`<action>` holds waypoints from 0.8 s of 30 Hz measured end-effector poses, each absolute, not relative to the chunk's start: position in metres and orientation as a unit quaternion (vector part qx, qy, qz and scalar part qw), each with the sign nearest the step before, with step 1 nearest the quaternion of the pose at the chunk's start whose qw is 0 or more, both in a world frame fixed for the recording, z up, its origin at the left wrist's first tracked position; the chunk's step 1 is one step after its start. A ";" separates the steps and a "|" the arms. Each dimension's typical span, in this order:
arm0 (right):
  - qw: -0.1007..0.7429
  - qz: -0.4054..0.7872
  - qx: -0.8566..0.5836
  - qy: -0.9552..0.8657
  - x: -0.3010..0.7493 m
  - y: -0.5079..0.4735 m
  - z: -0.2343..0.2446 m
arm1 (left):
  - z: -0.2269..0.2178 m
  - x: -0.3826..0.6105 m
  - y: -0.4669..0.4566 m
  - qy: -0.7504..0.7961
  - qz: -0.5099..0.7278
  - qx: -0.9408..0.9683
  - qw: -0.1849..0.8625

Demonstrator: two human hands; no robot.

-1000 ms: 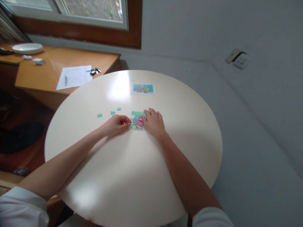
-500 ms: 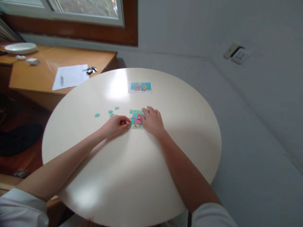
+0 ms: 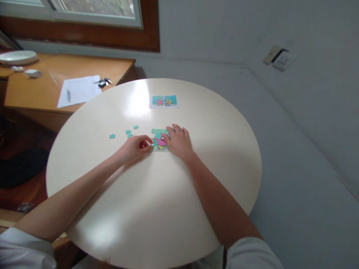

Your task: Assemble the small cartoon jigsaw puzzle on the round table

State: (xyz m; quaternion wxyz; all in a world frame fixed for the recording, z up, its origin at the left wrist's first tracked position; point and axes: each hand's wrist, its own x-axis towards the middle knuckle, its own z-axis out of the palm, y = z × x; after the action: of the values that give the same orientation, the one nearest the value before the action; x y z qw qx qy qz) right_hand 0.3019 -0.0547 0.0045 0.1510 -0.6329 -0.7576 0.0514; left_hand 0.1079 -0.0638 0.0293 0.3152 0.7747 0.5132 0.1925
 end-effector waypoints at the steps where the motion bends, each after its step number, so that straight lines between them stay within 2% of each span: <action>1: 0.153 0.051 -0.632 -0.758 0.302 -0.055 0.005 | 0.030 0.108 -0.064 0.512 0.194 0.775 0.316; 20: 0.148 0.047 -0.634 -0.758 0.302 -0.055 0.005 | 0.026 0.110 -0.064 0.511 0.174 0.789 0.292; 24: 0.153 0.043 -0.631 -0.759 0.302 -0.055 0.005 | 0.039 0.105 -0.061 0.519 0.239 0.767 0.293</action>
State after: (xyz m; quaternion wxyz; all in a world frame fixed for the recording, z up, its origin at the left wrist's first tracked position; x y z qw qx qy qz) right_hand 0.3022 -0.0554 0.0047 0.1529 -0.6309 -0.7594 0.0434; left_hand 0.1055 -0.0608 0.0388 0.2931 0.7666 0.5191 0.2388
